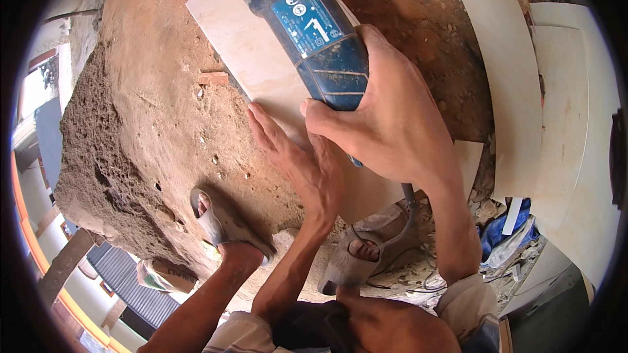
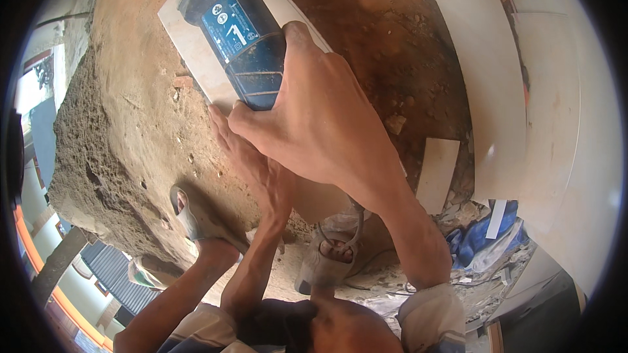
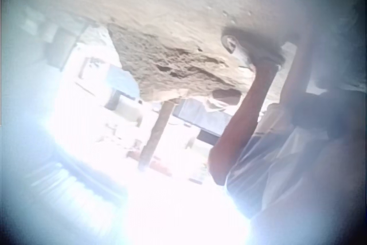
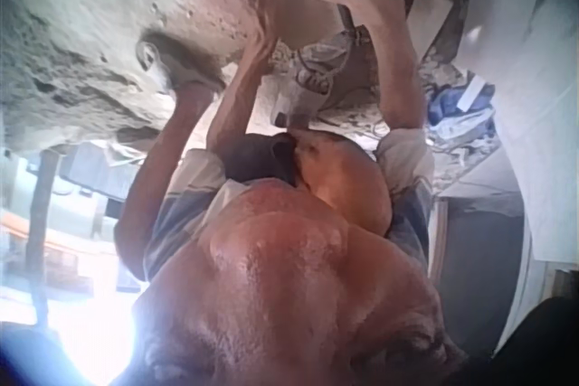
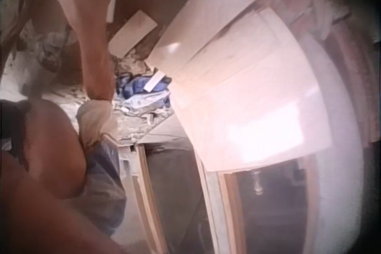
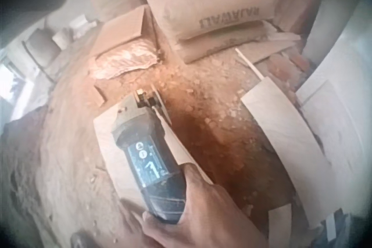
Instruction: The person picks up a tile, places it on a stack, uses a measuring tape and a marker to draw a cut line, and then uses an angle grinder to smooth the edges.
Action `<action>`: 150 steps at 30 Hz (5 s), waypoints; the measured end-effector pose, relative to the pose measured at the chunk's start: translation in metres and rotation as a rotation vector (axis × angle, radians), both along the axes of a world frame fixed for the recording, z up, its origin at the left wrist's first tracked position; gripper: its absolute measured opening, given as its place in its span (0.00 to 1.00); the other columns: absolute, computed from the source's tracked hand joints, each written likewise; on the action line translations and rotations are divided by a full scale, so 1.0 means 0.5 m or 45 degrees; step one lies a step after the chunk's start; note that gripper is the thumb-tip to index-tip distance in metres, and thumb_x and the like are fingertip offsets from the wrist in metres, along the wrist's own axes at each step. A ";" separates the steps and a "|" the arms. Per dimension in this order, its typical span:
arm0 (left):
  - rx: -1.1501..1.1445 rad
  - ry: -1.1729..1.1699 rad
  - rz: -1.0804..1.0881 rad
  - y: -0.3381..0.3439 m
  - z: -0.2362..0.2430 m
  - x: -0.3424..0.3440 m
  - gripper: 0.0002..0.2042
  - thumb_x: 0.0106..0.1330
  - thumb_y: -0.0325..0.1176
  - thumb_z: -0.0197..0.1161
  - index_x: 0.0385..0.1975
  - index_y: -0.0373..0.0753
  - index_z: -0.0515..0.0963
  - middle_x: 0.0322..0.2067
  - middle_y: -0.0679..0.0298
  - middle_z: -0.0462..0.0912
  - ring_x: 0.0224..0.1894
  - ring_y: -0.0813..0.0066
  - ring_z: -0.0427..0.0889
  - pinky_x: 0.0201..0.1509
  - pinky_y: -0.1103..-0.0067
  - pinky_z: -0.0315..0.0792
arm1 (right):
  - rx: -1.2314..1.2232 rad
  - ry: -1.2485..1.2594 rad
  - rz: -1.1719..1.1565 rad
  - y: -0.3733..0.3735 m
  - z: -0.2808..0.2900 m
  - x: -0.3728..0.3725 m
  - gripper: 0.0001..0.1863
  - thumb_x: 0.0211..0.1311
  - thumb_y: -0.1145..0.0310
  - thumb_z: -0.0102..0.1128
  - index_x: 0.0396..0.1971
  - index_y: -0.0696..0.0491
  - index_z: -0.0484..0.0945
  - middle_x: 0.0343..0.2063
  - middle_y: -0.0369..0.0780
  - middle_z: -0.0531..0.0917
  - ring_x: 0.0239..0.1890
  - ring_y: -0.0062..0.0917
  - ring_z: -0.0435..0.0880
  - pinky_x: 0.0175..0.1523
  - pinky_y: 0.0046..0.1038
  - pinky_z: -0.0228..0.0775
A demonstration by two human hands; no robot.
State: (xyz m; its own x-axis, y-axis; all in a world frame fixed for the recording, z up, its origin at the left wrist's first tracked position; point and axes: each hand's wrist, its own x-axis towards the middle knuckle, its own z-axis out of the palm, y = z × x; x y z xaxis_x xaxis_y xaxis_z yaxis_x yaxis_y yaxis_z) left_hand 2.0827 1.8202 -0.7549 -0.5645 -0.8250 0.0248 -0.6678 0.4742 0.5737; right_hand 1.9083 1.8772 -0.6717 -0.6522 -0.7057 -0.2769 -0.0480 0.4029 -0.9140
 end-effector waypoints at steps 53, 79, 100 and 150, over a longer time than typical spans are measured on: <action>0.289 -0.649 -0.746 -0.168 0.147 -0.010 0.82 0.27 0.35 0.93 0.87 0.40 0.38 0.86 0.41 0.32 0.86 0.33 0.33 0.90 0.53 0.45 | -0.011 0.079 0.130 -0.150 -0.088 -0.089 0.24 0.52 0.61 0.72 0.27 0.71 0.77 0.23 0.65 0.82 0.29 0.53 0.91 0.37 0.45 0.82; 0.339 -0.679 -0.718 -0.163 0.144 -0.010 0.82 0.28 0.36 0.93 0.87 0.39 0.39 0.85 0.39 0.31 0.87 0.37 0.31 0.90 0.55 0.40 | 0.047 0.017 0.100 -0.103 -0.073 -0.068 0.24 0.53 0.61 0.75 0.28 0.71 0.79 0.22 0.62 0.82 0.26 0.51 0.90 0.36 0.44 0.82; 0.323 -0.658 -0.723 -0.167 0.140 -0.008 0.83 0.24 0.36 0.94 0.87 0.40 0.39 0.85 0.37 0.32 0.87 0.36 0.32 0.90 0.54 0.41 | 0.074 -0.061 0.143 -0.093 -0.064 -0.065 0.25 0.55 0.60 0.77 0.26 0.71 0.78 0.20 0.59 0.81 0.23 0.41 0.89 0.33 0.42 0.80; 0.265 -0.579 -0.816 -0.172 0.135 -0.011 0.83 0.24 0.38 0.94 0.86 0.34 0.40 0.84 0.33 0.35 0.87 0.43 0.31 0.91 0.54 0.32 | 0.042 0.081 0.135 -0.074 -0.087 -0.055 0.30 0.56 0.54 0.79 0.33 0.72 0.80 0.24 0.60 0.86 0.29 0.44 0.94 0.36 0.40 0.85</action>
